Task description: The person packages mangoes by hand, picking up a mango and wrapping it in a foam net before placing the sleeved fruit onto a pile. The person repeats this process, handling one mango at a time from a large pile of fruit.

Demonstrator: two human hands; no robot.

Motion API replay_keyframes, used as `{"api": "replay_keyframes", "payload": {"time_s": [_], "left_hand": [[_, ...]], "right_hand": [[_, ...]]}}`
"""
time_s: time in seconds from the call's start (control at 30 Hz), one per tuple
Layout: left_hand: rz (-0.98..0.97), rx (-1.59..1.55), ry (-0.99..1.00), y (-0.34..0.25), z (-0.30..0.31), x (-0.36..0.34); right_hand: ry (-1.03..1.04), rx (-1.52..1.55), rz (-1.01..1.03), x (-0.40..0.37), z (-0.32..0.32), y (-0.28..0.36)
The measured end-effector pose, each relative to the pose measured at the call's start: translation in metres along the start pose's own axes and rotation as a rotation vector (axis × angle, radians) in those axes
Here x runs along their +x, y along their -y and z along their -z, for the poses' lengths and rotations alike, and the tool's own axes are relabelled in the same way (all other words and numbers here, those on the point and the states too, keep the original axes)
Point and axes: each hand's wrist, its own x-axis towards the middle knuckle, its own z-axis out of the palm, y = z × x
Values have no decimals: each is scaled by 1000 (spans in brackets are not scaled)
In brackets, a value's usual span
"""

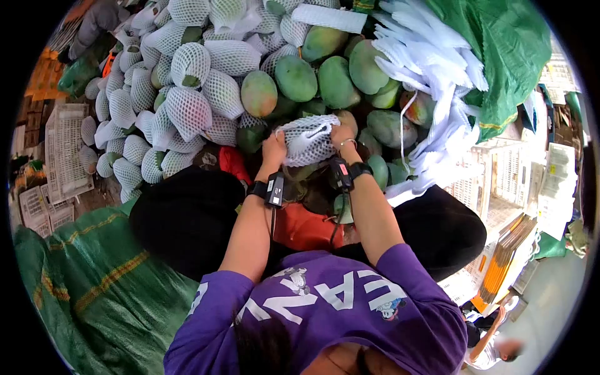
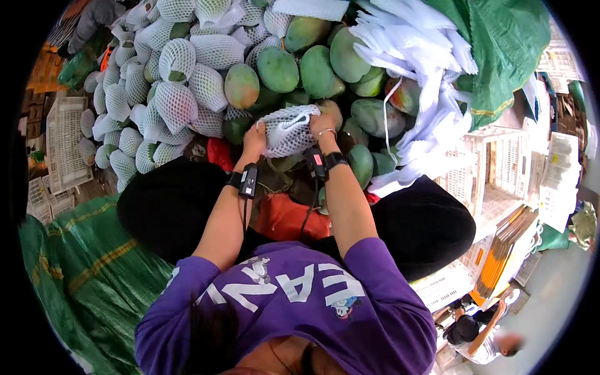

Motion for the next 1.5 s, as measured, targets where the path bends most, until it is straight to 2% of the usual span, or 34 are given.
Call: {"api": "replay_keyframes", "payload": {"time_s": [0.07, 0.13, 0.17, 0.2, 0.23, 0.3, 0.33, 0.4, 0.43, 0.47, 0.53, 0.57, 0.6, 0.67, 0.73, 0.8, 0.87, 0.9, 0.93, 0.97, 1.0, 1.03, 1.07, 1.1, 1.13, 1.17, 1.2, 1.23, 1.3, 1.33, 1.4, 1.43, 1.47, 1.5], "left_hand": [[-61, -118, -32, 3, 0, 8], [218, -570, 310, -15, 22, 8], [168, -588, 284, 7, 10, 15], [176, -593, 270, 0, 18, 6], [220, -791, 343, -20, 35, -10], [564, -1409, 514, -23, 42, -17], [556, -1407, 513, -28, 42, -22], [770, -1552, 349, -69, 62, -46], [590, -1918, 539, 13, -7, -22], [578, -1923, 539, -9, 11, -31], [465, -1837, 392, -70, 56, -55], [421, -1808, 347, -84, 64, -61], [440, -1867, 379, -80, 56, -56], [490, -1988, 437, -69, 39, -50], [501, -2047, 461, -70, 46, -55], [417, -2093, 511, -76, 71, -65], [148, -2189, 569, -51, 64, -51], [108, -2180, 515, -42, 86, -43], [112, -2187, 403, -34, 109, -34], [123, -2194, 301, -28, 132, -25], [140, -2204, 210, -25, 150, -17], [160, -2214, 125, -23, 164, -7], [191, -2225, 50, -21, 174, 3], [152, -2271, -41, -13, 188, 16], [112, -2312, -128, 0, 208, 34], [-196, -1614, -380, 24, 220, 53], [-324, -1498, -438, 57, 229, 83], [-445, -1385, -505, 89, 236, 112], [-469, -1112, -804, 135, 251, 158], [-369, -1201, -860, 141, 264, 167], [6, -1915, -935, 128, 302, 179], [74, -2019, -958, 124, 321, 192], [46, -2043, -987, 117, 338, 196], [-140, -1647, -766, 132, 342, 221]], "right_hand": [[175, 119, -68, -1, 22, 15], [401, 346, -244, -3, 32, 18], [421, 441, -350, -1, 51, 30], [431, 539, -457, 1, 67, 44], [437, 545, -447, 5, 80, 53], [515, 612, -334, 9, 98, 62], [509, 615, -330, 12, 100, 70], [370, 1224, -825, 13, 101, 90], [373, 1407, -955, 19, 137, 116], [372, 1407, -943, 18, 139, 119], [323, 1449, -813, 14, 142, 121], [312, 901, -599, 16, 145, 117], [297, 898, -582, 14, 145, 115], [104, 295, -426, 7, 148, 116], [74, 349, -434, -4, 134, 108], [-63, 486, -210, -14, 120, 101], [327, 441, -269, -22, 134, 89], [455, 214, -265, -23, 141, 81], [488, 216, -168, -24, 154, 68], [395, 83, -71, -24, 161, 43], [237, -23, -282, -23, 177, 24], [32, -34, -247, -21, 189, -18], [-341, -196, -193, -22, 196, -65], [-437, -253, -342, -32, 208, -105], [-364, -381, -673, -34, 236, -79], [-432, -532, -652, -59, 217, -148], [-165, -326, -1075, -65, 228, -125], [-104, -285, -1106, -88, 207, -163], [4, -186, -1048, -144, 147, -238], [34, -124, -1021, -164, 121, -266], [75, -61, -995, -180, 83, -309], [364, -224, -696, -187, 84, -330], [549, -364, -345, -196, 86, -350], [853, -576, -301, -161, 115, -297]]}}
